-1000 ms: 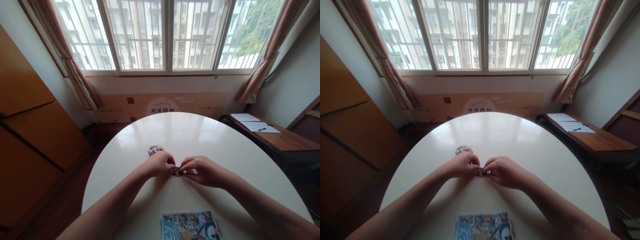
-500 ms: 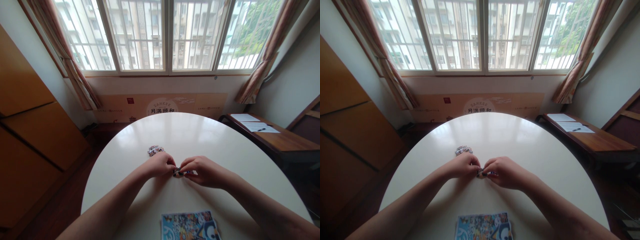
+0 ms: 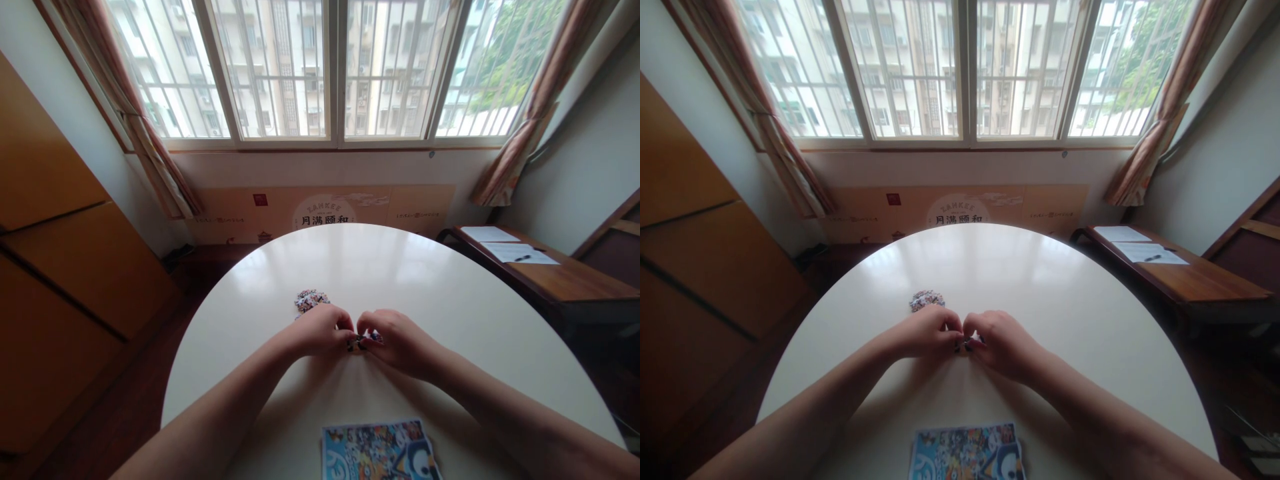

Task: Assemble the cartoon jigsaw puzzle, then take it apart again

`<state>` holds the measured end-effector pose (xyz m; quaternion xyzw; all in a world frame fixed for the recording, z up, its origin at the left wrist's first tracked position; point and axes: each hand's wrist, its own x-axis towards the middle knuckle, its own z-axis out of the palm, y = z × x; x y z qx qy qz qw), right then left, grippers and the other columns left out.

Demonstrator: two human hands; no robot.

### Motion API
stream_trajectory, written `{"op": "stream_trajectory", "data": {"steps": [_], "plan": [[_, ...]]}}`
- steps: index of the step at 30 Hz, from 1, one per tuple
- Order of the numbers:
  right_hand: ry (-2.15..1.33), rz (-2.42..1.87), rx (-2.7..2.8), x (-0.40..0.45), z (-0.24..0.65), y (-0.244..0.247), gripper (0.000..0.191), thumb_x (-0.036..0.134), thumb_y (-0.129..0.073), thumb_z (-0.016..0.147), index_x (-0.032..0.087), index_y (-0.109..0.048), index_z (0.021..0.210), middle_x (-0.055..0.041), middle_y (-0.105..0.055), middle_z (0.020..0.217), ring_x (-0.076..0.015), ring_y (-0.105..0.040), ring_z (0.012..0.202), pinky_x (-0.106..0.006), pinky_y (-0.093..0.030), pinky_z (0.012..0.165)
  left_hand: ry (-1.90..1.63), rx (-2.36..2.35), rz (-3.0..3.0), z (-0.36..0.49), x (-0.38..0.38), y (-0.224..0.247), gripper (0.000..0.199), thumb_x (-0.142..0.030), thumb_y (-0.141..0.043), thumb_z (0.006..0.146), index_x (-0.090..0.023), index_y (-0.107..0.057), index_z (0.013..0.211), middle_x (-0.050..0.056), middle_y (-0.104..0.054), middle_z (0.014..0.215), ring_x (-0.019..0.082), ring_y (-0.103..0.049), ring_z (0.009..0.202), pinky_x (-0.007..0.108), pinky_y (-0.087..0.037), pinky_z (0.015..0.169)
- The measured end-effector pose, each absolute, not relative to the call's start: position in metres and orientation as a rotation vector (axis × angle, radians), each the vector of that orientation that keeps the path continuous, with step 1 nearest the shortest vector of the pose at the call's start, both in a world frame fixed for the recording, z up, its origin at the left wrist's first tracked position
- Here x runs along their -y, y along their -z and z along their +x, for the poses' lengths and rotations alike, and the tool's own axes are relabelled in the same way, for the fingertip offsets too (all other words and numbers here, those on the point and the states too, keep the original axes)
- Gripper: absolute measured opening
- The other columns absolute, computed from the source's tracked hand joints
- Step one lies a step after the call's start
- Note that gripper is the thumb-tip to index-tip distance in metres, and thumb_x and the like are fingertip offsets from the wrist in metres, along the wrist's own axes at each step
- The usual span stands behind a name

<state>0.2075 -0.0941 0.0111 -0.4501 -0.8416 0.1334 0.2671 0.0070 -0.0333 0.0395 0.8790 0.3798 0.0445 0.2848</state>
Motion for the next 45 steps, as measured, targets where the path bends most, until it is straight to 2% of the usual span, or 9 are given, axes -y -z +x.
{"op": "stream_trajectory", "data": {"steps": [6,14,20,27,33,36,41,45], "plan": [[-0.461,-1.205,2.204,0.093,0.208,-0.003,0.011,0.012,-0.066,0.079,0.021,-0.061,0.085,0.0014,-0.068,0.075,-0.013,-0.059,0.064,-0.022,-0.039,0.061,-0.12,-1.053,2.326,0.008,0.033,-0.038,0.017,-0.029,-0.063,0.081,-0.019,-0.077,0.084,0.002,-0.075,0.08,0.018,-0.065,0.076,0.026,-0.042,0.066],[-0.447,-1.184,2.217,0.095,0.21,-0.009,0.013,0.011,-0.063,0.081,0.022,-0.066,0.087,0.0019,-0.072,0.076,-0.0125,-0.063,0.065,-0.022,-0.041,0.062,-0.118,-1.083,2.276,0.008,0.031,-0.037,0.017,-0.027,-0.061,0.08,-0.018,-0.076,0.083,0.001,-0.074,0.077,0.017,-0.065,0.075,0.025,-0.042,0.065],[-0.429,-1.159,2.253,0.094,0.212,-0.008,0.017,0.012,-0.065,0.083,0.024,-0.071,0.094,0.001,-0.073,0.081,-0.0136,-0.065,0.069,-0.022,-0.044,0.065,-0.119,-1.097,2.279,0.007,0.031,-0.039,0.019,-0.027,-0.061,0.08,-0.018,-0.077,0.085,0.002,-0.075,0.079,0.018,-0.065,0.076,0.026,-0.042,0.066],[-0.326,-1.058,2.366,0.095,0.212,-0.008,0.03,0.012,-0.06,0.089,0.033,-0.075,0.106,-0.0009,-0.073,0.092,-0.0139,-0.066,0.075,-0.023,-0.047,0.069,-0.14,-1.109,2.245,0.001,0.027,-0.04,0.019,-0.03,-0.062,0.08,-0.018,-0.076,0.083,0.003,-0.075,0.08,0.019,-0.066,0.077,0.026,-0.042,0.066],[-0.195,-1.0,2.354,0.096,0.21,-0.007,0.034,0.01,-0.055,0.09,0.029,-0.072,0.112,-0.0045,-0.073,0.093,-0.0175,-0.066,0.08,-0.028,-0.049,0.071,-0.229,-1.099,2.215,-0.002,0.023,-0.046,0.02,-0.033,-0.063,0.079,-0.017,-0.075,0.081,0.003,-0.075,0.08,0.02,-0.066,0.078,0.026,-0.043,0.065],[-0.289,-1.028,2.16,0.094,0.21,-0.006,0.027,0.012,-0.058,0.09,0.025,-0.072,0.109,-0.0051,-0.074,0.094,-0.0174,-0.066,0.078,-0.029,-0.051,0.072,-0.334,-1.156,2.163,0.0,0.025,-0.05,0.022,-0.036,-0.063,0.08,-0.017,-0.075,0.081,0.003,-0.074,0.08,0.019,-0.065,0.075,0.026,-0.044,0.064],[-0.683,-1.132,1.789,0.09,0.208,-0.007,0.009,0.023,-0.066,0.085,0.022,-0.072,0.092,-0.0031,-0.073,0.084,-0.017,-0.067,0.073,-0.026,-0.052,0.063,-0.485,-1.173,2.057,0.006,0.031,-0.046,0.025,-0.038,-0.062,0.081,-0.016,-0.074,0.085,0.004,-0.072,0.075,0.016,-0.061,0.061,0.025,-0.043,0.055],[-0.842,-1.183,1.655,0.087,0.208,-0.009,0.011,0.03,-0.07,0.082,0.019,-0.069,0.083,-0.0035,-0.07,0.078,-0.018,-0.066,0.073,-0.027,-0.052,0.063,-0.55,-1.127,1.978,0.01,0.033,-0.043,0.026,-0.038,-0.062,0.081,-0.015,-0.073,0.085,0.003,-0.069,0.07,0.014,-0.059,0.055,0.024,-0.042,0.05]]}}
